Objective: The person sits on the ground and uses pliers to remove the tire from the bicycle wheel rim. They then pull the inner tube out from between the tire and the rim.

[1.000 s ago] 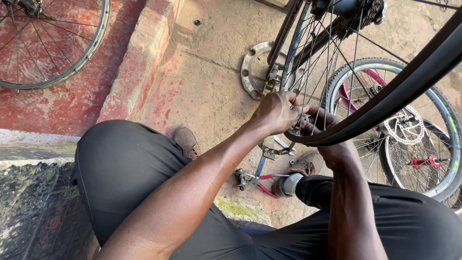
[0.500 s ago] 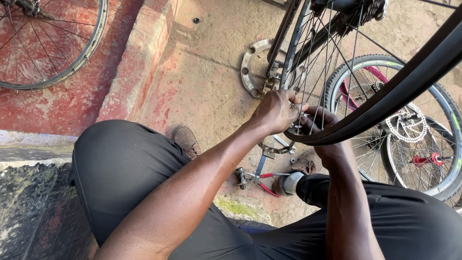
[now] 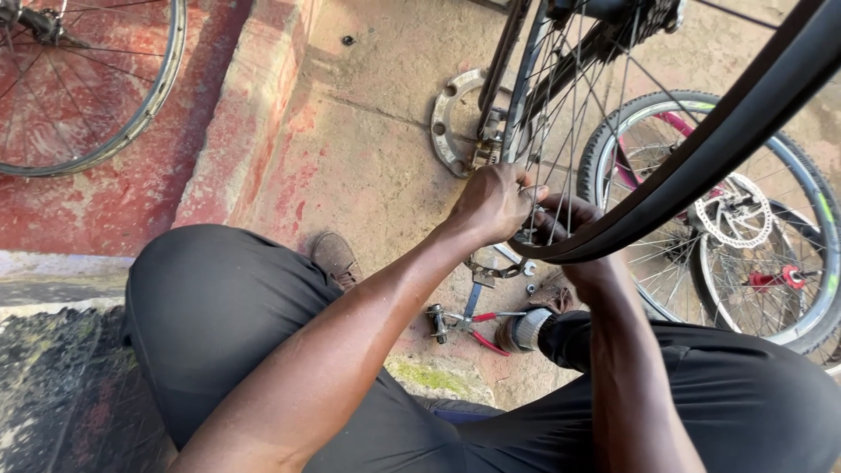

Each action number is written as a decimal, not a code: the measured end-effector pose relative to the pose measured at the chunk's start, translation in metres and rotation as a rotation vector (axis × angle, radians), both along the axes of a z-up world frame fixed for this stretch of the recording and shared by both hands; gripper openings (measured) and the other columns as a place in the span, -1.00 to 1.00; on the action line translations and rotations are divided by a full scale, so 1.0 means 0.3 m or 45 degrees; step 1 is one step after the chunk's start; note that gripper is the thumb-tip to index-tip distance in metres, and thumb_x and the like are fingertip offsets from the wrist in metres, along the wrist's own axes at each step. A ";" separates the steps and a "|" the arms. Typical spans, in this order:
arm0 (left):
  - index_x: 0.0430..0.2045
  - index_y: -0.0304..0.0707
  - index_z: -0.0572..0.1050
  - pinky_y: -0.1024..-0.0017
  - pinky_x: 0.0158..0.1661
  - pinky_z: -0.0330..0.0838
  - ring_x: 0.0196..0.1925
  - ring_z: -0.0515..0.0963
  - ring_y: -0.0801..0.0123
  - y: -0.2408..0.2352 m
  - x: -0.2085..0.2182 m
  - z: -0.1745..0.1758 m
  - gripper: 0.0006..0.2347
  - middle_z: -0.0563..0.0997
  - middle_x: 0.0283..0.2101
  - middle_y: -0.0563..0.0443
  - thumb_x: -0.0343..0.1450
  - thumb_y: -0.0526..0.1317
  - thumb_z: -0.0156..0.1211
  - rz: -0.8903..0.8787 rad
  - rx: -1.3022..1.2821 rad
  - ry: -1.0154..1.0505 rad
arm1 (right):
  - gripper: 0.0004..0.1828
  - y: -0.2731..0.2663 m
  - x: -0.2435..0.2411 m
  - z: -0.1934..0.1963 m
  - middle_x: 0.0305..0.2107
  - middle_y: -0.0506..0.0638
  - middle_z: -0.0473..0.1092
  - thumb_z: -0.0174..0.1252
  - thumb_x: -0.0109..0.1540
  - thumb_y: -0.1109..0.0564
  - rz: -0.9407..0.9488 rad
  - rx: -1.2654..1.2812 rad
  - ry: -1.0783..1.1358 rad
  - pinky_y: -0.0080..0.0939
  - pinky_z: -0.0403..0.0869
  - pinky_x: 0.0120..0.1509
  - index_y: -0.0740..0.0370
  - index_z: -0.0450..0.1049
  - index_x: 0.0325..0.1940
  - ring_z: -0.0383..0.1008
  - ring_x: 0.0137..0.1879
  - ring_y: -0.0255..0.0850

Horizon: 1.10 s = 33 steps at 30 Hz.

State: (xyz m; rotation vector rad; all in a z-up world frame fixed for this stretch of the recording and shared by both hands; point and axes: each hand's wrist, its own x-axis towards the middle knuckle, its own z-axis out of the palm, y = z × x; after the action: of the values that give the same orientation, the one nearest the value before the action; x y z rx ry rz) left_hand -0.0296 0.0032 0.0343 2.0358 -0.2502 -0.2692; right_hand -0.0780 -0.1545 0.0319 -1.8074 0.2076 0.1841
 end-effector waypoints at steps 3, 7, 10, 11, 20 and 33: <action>-0.50 -0.25 0.59 0.09 -0.25 0.52 -0.21 0.65 -0.23 0.001 -0.007 -0.020 -0.71 0.63 -0.46 -0.36 0.37 0.00 0.12 0.036 -0.088 0.040 | -0.76 0.027 -0.010 0.034 -0.43 0.02 0.48 0.23 0.30 0.10 0.023 -0.209 -0.070 -0.29 0.47 -0.12 0.19 0.54 0.02 0.39 -0.30 -0.32; -0.53 -0.24 0.58 0.14 -0.26 0.53 -0.24 0.66 -0.19 0.006 -0.020 0.001 -0.70 0.63 -0.46 -0.35 0.37 0.03 0.13 0.045 -0.134 0.043 | -0.77 0.083 -0.018 0.101 -0.43 -0.05 0.47 0.23 0.29 0.11 0.015 -0.220 -0.041 -0.37 0.45 -0.10 0.16 0.55 0.01 0.38 -0.31 -0.36; -0.54 -0.26 0.58 0.11 -0.28 0.52 -0.24 0.66 -0.20 0.006 -0.026 -0.012 -0.68 0.63 -0.47 -0.33 0.35 0.05 0.14 0.058 -0.111 0.051 | -0.81 0.067 -0.018 0.066 -0.49 -0.04 0.46 0.23 0.30 0.06 0.019 -0.311 -0.057 -0.30 0.44 -0.14 0.12 0.58 -0.04 0.38 -0.35 -0.34; -0.55 -0.25 0.58 0.14 -0.29 0.52 -0.25 0.66 -0.17 0.000 -0.020 -0.020 -0.68 0.63 -0.48 -0.32 0.35 0.04 0.15 0.067 -0.103 0.047 | -0.81 0.063 -0.017 0.053 -0.50 -0.05 0.46 0.23 0.30 0.05 0.019 -0.317 -0.066 -0.30 0.44 -0.16 0.10 0.58 -0.04 0.39 -0.36 -0.35; -0.58 -0.16 0.60 0.19 -0.34 0.52 -0.35 0.68 -0.08 0.031 -0.009 0.021 -0.60 0.63 -0.54 -0.21 0.44 0.10 -0.06 0.065 -0.060 0.057 | -0.72 0.056 -0.041 0.097 -0.48 -0.06 0.48 0.24 0.25 0.10 -0.040 -0.092 -0.116 -0.48 0.36 -0.30 0.18 0.52 0.03 0.36 -0.42 -0.44; -0.62 -0.08 0.60 0.21 -0.31 0.54 -0.38 0.68 -0.02 -0.014 0.072 -0.135 -0.89 0.62 -0.58 -0.07 0.32 -0.19 0.17 0.054 0.150 -0.234 | -0.71 0.014 0.010 0.026 -0.56 0.02 0.41 0.39 0.11 0.21 -0.118 0.090 -0.009 -0.48 0.33 -0.54 0.29 0.49 -0.15 0.33 -0.54 -0.35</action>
State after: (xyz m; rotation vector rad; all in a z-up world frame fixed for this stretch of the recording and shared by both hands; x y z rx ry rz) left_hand -0.0080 -0.0011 -0.0062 2.1824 -0.3105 -0.0713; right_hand -0.0750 -0.1504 0.0396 -1.7240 0.2759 0.1180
